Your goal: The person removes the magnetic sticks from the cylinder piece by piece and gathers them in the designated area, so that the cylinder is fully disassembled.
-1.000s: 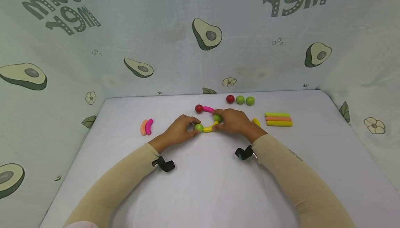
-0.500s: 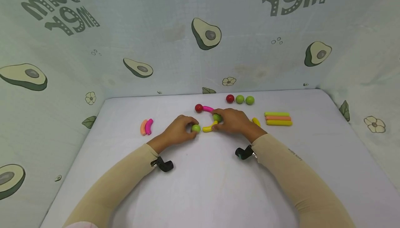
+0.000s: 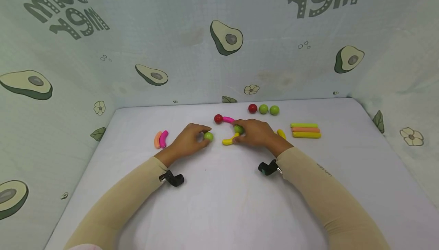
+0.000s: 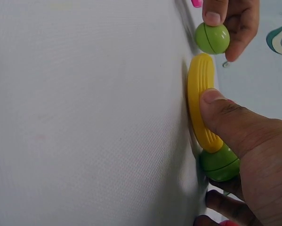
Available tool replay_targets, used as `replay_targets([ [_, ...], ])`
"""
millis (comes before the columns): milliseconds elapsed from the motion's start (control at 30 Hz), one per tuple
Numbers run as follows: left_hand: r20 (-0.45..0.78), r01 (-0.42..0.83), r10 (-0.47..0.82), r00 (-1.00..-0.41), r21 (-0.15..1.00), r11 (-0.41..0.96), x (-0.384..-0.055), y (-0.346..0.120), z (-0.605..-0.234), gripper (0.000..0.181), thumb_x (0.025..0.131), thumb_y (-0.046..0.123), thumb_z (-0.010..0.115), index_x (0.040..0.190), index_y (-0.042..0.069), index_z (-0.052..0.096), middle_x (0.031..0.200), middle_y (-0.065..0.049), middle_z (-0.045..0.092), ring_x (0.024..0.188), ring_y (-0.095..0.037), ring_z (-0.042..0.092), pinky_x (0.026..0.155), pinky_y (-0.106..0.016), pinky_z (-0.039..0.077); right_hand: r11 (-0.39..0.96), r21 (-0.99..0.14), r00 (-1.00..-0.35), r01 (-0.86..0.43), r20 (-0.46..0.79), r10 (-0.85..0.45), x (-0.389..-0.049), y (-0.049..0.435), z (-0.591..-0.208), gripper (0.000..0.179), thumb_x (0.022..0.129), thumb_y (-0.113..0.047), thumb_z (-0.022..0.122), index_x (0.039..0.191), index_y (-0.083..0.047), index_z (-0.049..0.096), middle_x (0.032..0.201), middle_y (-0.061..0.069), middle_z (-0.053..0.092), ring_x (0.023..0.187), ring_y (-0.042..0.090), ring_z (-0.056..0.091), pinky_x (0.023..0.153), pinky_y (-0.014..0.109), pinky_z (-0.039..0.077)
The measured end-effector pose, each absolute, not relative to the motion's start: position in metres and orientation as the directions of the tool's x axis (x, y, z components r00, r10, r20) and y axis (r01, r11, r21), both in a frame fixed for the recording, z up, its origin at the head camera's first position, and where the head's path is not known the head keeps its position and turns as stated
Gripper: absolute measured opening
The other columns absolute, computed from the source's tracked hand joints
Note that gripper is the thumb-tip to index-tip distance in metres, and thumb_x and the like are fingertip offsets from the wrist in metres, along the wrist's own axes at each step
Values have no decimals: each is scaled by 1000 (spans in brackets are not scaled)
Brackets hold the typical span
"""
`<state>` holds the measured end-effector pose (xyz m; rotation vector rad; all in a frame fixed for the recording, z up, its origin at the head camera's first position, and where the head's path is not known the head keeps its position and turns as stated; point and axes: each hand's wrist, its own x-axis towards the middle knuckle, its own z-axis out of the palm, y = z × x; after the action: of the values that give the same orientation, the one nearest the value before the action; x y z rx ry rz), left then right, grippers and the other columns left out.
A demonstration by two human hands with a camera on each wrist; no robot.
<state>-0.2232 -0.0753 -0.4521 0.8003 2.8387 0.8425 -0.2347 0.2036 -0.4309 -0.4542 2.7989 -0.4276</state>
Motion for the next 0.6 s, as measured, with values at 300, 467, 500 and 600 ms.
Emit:
replay_targets([
  [300,78,378,405,-911,552,743,-227,-91,-446,37,95,30,75,128,15,69,117,3,69,116,-18,55,102,-37,47,909,-330,-917,-254,-217,-335,-234,203,-432,75,85,-51,81,149,-22,54,131,9,65,115,30,58,90,58,51],
  [467,90,371,388,-917,550,748,-231,-100,-441,37,96,29,74,129,14,69,120,1,69,119,-21,54,103,-39,46,907,-332,-914,-258,-220,-340,-233,204,-431,76,85,-51,81,150,-21,53,132,11,64,114,30,58,90,57,51],
  [500,96,373,388,-917,551,746,-232,-102,-440,38,96,28,74,130,13,69,120,0,69,119,-22,54,103,-40,46,907,-332,-914,-258,-220,-341,-233,204,-431,76,85,-51,81,150,-21,53,132,10,64,113,30,58,90,56,52],
  [600,111,379,385,-916,552,743,-235,-107,-436,37,96,27,73,130,11,70,123,-2,70,120,-24,55,105,-42,45,907,-333,-914,-259,-220,-341,-233,205,-432,76,86,-51,80,150,-21,53,131,10,65,112,29,58,89,55,52],
])
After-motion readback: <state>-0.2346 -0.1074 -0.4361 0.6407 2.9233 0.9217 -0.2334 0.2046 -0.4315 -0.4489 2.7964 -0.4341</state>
